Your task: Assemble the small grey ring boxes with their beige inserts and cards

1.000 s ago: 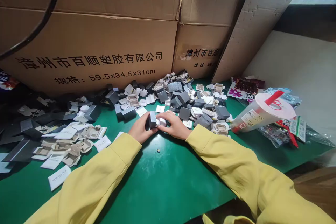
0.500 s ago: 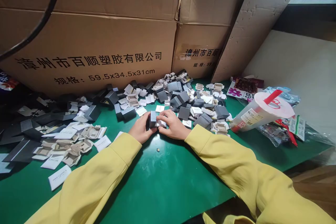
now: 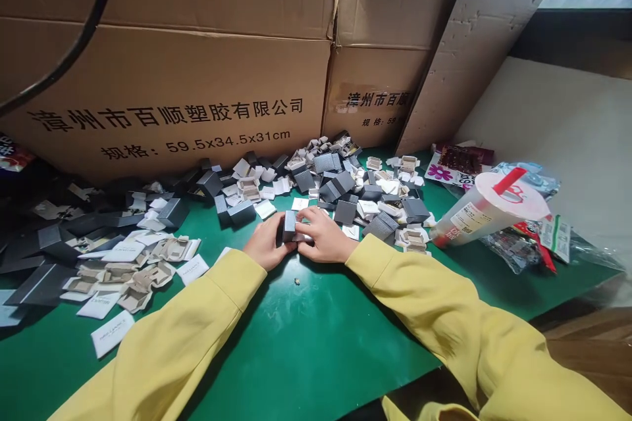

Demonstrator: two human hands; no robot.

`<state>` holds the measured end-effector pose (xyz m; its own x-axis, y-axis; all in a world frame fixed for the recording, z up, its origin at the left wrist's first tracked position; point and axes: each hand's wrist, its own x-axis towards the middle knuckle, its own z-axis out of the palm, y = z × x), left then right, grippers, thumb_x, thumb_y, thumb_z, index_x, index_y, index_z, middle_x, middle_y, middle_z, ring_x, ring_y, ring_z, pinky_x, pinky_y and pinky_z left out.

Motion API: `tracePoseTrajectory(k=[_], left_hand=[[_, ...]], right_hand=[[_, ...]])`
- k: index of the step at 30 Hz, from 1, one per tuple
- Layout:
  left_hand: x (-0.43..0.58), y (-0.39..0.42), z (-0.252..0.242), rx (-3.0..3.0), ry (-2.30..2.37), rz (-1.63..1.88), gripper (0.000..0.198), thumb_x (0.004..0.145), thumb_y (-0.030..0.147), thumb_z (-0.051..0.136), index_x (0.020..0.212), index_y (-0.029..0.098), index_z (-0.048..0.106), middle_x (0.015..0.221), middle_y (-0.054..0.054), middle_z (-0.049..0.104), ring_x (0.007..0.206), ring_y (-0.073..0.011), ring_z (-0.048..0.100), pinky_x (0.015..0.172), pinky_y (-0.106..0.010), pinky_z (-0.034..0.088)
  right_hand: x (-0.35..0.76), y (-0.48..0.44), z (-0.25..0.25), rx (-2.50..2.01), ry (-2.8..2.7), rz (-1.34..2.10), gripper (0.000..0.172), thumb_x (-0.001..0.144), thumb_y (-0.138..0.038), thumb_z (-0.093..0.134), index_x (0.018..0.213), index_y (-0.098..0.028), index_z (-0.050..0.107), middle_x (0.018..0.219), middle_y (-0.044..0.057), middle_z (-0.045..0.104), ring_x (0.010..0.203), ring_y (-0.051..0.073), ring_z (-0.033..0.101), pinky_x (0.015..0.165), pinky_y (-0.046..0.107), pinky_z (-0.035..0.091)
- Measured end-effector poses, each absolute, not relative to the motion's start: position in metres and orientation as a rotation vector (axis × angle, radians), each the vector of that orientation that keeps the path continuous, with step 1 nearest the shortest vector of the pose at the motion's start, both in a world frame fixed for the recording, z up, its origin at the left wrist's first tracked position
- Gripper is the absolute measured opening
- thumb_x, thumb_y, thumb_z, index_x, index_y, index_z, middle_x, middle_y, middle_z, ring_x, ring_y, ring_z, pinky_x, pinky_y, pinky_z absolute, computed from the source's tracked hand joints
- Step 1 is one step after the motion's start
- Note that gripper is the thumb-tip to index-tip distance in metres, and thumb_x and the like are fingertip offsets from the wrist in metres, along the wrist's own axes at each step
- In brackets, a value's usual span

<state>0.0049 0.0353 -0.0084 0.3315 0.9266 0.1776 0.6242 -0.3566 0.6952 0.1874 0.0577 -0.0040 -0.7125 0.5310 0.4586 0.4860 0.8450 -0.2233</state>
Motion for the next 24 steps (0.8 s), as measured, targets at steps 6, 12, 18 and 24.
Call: tracePoseTrajectory(k=[6,12,18,24], left_hand=[[0.004,0.0369,-0.0083,2.151,1.382,0.707,0.05,0.07,0.034,0.06,0.113,0.016,0.042,0.11,-0.01,0.058,0.099,-0.0264,0.055,0.081,-0.039,0.044],[0.0027,0.0373,-0.01,2.144,1.371,0.702,0.048,0.071,0.035,0.06,0.111,0.016,0.043,0.109,-0.01,0.058,0.096,-0.0252,0.056,0.08,-0.038,0.044],[0.0036,0.0359,-0.0084,2.146,1.367,0.707,0.047,0.071,0.033,0.06,0.111,0.015,0.043,0.107,-0.01,0.059,0.096,-0.0246,0.056,0.08,-0.038,0.044],[0.0058,0.0343,-0.0058,2.198,1.371,0.709,0.044,0.072,0.036,0.057,0.108,0.015,0.046,0.102,-0.009,0.059,0.093,-0.0255,0.056,0.079,-0.039,0.044]], right_hand=[[0.1923,0.0625,-0.0055,-0.565,-2.495,0.023,0.018,0.075,-0.027,0.052,0.09,-0.018,0.057,0.109,0.009,0.055,0.101,0.024,0.04,0.083,0.039,0.036],[0.1936,0.0661,-0.0072,-0.479,-2.576,-0.015,0.016,0.08,-0.027,0.049,0.091,-0.018,0.057,0.106,0.009,0.056,0.093,0.022,0.041,0.078,0.037,0.037],[0.1935,0.0665,-0.0059,-0.503,-2.578,-0.029,0.016,0.082,-0.03,0.049,0.085,-0.019,0.059,0.106,0.009,0.053,0.091,0.021,0.041,0.076,0.035,0.036],[0.1916,0.0671,-0.0035,-0.477,-2.608,-0.08,0.019,0.083,-0.033,0.047,0.079,-0.019,0.058,0.093,0.008,0.054,0.087,0.02,0.042,0.073,0.033,0.033]])
